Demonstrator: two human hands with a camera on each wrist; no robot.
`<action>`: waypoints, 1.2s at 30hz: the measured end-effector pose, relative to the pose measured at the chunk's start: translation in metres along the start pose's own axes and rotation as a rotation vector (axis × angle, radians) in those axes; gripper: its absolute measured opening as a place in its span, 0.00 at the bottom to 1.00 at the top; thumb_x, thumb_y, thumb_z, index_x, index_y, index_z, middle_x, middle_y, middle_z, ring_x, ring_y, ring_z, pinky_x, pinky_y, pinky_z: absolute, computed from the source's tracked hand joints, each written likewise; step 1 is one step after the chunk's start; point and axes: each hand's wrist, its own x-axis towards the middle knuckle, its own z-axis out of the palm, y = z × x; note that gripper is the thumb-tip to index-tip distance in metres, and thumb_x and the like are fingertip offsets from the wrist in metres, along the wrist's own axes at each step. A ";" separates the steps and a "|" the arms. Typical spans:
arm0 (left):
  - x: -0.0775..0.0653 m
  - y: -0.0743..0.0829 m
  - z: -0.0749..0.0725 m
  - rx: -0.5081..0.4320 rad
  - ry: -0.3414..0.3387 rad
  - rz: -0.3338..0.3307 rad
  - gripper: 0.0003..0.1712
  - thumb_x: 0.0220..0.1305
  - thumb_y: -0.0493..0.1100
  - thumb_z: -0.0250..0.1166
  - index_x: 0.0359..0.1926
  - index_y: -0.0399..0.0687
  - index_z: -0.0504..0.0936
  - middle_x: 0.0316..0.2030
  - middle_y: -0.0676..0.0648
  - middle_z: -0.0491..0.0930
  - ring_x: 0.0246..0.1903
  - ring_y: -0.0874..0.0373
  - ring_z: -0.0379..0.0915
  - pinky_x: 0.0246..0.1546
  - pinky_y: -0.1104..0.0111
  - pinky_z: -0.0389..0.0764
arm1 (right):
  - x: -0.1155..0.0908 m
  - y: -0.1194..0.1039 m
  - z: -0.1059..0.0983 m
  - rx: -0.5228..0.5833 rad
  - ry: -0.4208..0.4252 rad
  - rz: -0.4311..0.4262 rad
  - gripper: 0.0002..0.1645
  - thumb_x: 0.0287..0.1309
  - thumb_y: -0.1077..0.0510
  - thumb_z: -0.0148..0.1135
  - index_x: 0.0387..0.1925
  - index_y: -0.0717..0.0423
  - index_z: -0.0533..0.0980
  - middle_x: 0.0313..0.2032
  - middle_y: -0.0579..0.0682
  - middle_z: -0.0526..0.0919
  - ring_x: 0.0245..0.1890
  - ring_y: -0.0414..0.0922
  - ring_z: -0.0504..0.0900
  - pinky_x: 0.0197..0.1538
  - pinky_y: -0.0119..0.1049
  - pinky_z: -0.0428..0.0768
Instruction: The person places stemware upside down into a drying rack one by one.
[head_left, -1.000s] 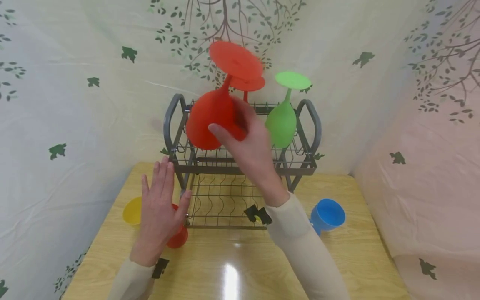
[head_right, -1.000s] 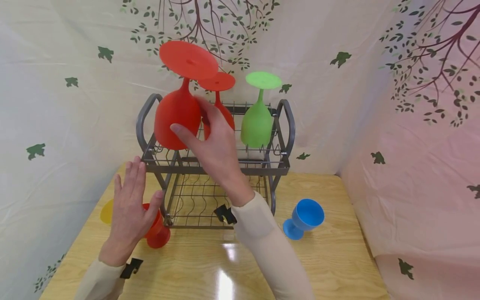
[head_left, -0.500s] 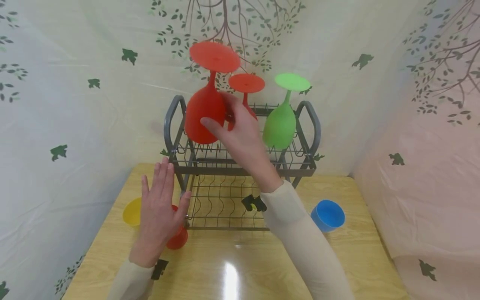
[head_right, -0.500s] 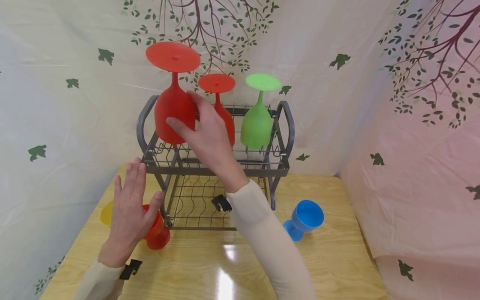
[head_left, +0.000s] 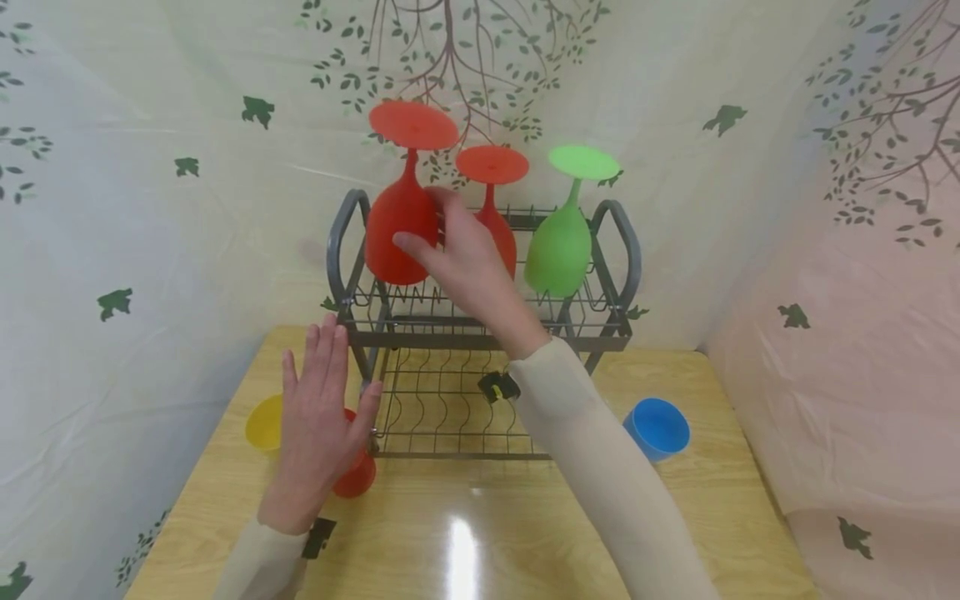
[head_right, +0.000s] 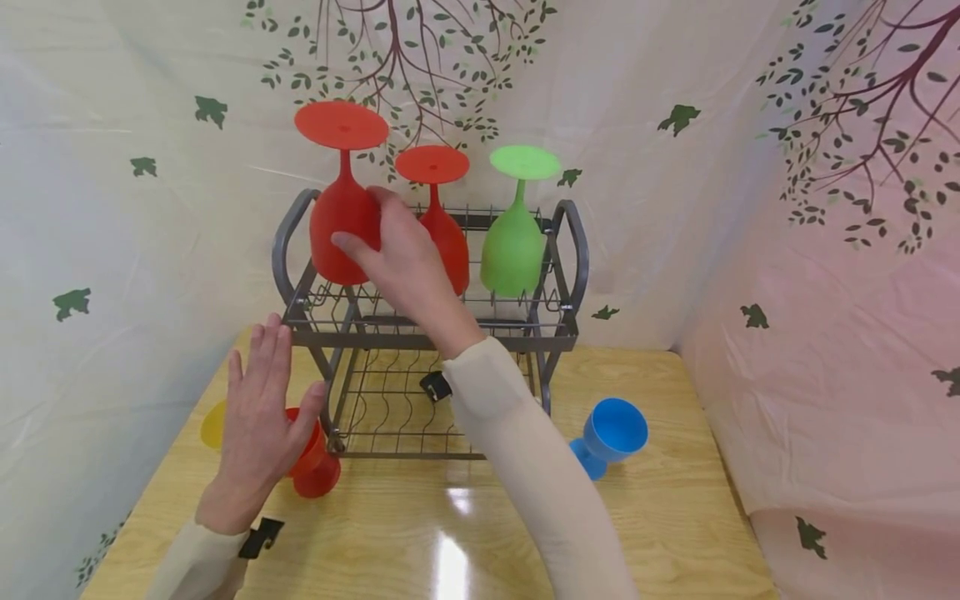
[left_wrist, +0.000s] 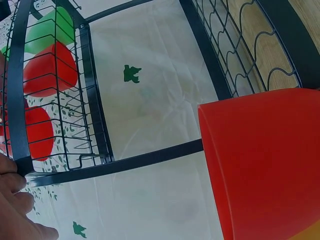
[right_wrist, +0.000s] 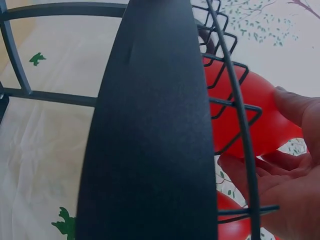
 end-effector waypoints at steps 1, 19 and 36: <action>0.000 0.000 0.000 -0.001 0.002 -0.001 0.45 0.80 0.64 0.40 0.80 0.34 0.54 0.79 0.35 0.54 0.80 0.42 0.43 0.76 0.36 0.42 | 0.001 0.000 0.001 -0.012 -0.007 0.005 0.43 0.68 0.54 0.69 0.77 0.54 0.60 0.69 0.48 0.74 0.64 0.43 0.75 0.60 0.35 0.81; -0.002 -0.001 -0.001 0.008 0.004 0.002 0.44 0.80 0.63 0.40 0.79 0.34 0.55 0.80 0.37 0.53 0.80 0.42 0.44 0.76 0.36 0.44 | 0.014 0.004 0.012 -0.186 -0.139 0.110 0.45 0.67 0.52 0.70 0.77 0.51 0.59 0.71 0.48 0.72 0.67 0.43 0.73 0.65 0.37 0.78; -0.001 0.000 -0.002 0.001 0.000 0.013 0.44 0.81 0.64 0.40 0.79 0.33 0.56 0.80 0.38 0.53 0.80 0.42 0.43 0.76 0.36 0.45 | 0.016 0.007 0.012 -0.241 -0.164 0.128 0.44 0.68 0.53 0.69 0.77 0.52 0.59 0.72 0.49 0.71 0.68 0.46 0.72 0.65 0.40 0.79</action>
